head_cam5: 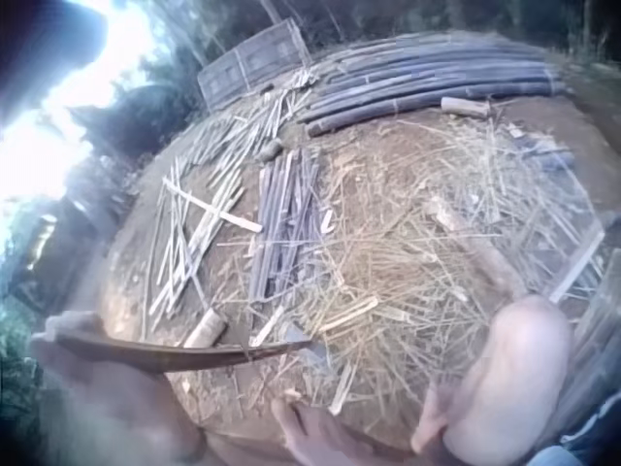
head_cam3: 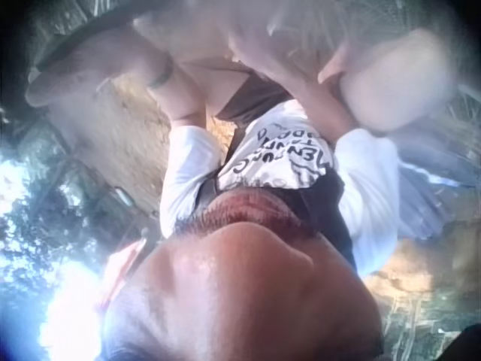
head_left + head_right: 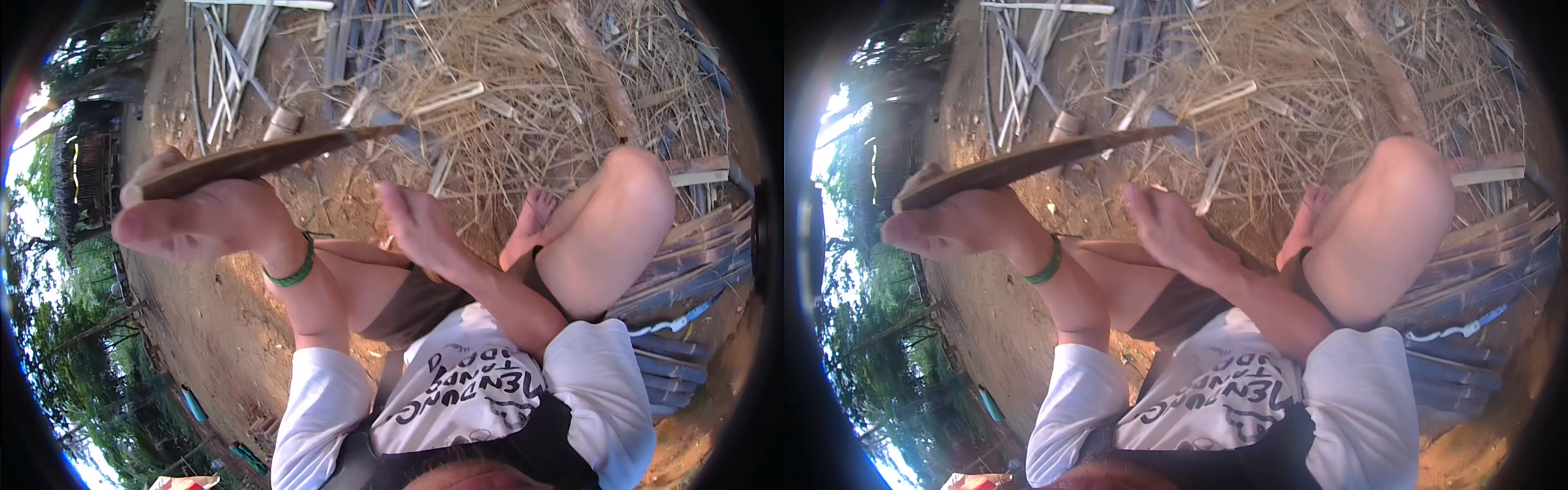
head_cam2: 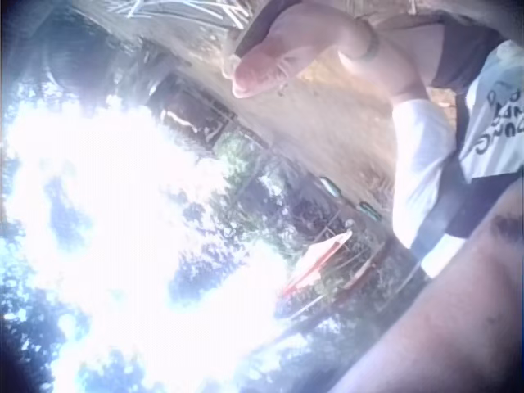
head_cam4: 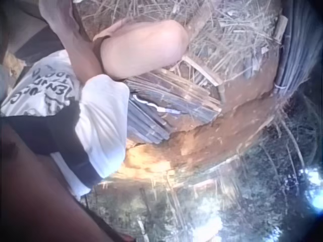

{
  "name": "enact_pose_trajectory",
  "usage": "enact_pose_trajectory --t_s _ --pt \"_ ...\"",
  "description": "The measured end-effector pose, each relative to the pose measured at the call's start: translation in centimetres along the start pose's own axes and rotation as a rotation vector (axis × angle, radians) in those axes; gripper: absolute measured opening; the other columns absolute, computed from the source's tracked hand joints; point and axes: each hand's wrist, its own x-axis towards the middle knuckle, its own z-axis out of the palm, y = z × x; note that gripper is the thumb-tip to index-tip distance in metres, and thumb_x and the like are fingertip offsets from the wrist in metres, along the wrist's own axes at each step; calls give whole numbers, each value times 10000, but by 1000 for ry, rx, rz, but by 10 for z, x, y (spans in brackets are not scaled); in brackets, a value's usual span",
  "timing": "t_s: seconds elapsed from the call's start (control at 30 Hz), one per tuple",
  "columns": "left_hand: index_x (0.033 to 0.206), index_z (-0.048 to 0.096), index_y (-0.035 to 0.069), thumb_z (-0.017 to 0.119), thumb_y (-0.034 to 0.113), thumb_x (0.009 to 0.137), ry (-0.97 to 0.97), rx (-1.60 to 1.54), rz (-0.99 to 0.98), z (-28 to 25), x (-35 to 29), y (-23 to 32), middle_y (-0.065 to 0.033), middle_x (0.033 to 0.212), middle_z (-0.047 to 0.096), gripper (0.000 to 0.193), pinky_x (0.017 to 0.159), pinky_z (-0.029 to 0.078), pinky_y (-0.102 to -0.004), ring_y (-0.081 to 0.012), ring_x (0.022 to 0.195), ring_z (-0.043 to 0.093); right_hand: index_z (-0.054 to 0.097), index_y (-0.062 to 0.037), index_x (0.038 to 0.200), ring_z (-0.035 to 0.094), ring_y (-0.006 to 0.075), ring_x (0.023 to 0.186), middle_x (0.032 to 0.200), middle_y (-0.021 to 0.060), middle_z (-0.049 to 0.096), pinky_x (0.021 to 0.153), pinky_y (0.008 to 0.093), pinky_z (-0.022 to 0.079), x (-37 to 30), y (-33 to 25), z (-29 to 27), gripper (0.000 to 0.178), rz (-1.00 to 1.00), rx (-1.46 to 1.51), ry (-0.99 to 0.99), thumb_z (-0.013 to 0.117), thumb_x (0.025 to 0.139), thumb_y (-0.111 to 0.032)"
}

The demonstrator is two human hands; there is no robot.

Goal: The person scrapes a long piece of bamboo with a blade, shaving off thin layers to smooth the surface while sitting on the ground.

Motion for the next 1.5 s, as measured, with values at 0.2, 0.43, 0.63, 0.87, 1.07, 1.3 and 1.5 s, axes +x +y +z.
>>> enact_pose_trajectory --t_s 0.2,0.43,0.63,0.87,1.07,1.3,1.5 --pt "664 387 124 270 623 1036 -22 0 -37 -1 -6 1 -21 567 458 633 618 447 -274 -122 549 469 550 -18 801 510 190 546 562 90 437 536 414 419 -10 -17 28 480 -427 -78 171 448 1034 -425" --pt "669 410 132 255 645 1024 -65 28 55 -4 -3 -4 -17 551 480 643 609 460 -267 -103 548 498 536 -27 735 480 176 543 574 45 475 546 395 398 11 52 -12 545 96 -160 222 423 1041 -463" --pt "686 410 125 324 679 997 23 -4 -65 4 -3 -3 -31 573 496 641 614 469 -264 -114 566 515 564 -8 739 502 212 556 582 94 507 568 426 410 11 25 9 612 -265 -172 219 377 1047 -503" --pt "733 401 114 386 702 971 59 51 -172 -1 3 -4 -24 614 481 635 610 489 -257 -116 581 517 572 7 690 529 255 537 548 90 490 565 455 430 50 130 -32 710 232 -297 321 396 1010 -601" --pt "730 390 118 401 704 968 48 10 -160 2 0 -3 4 632 414 633 567 443 -239 -102 586 457 594 -69 726 515 222 486 556 -8 563 503 426 401 36 87 -11 610 -210 -321 286 365 1045 -534" --pt "763 378 112 452 652 979 39 -24 -186 1 9 -16 0 679 412 586 565 454 -236 -105 596 458 608 -11 667 579 254 563 581 98 574 573 444 449 57 216 -73 729 551 -452 393 389 1005 -618" --pt "800 391 90 481 533 1016 38 -34 -225 -5 9 -21 -28 715 447 501 579 490 -263 -136 615 508 623 42 715 622 290 645 601 185 575 628 463 456 53 177 -43 774 134 -378 431 418 970 -659"
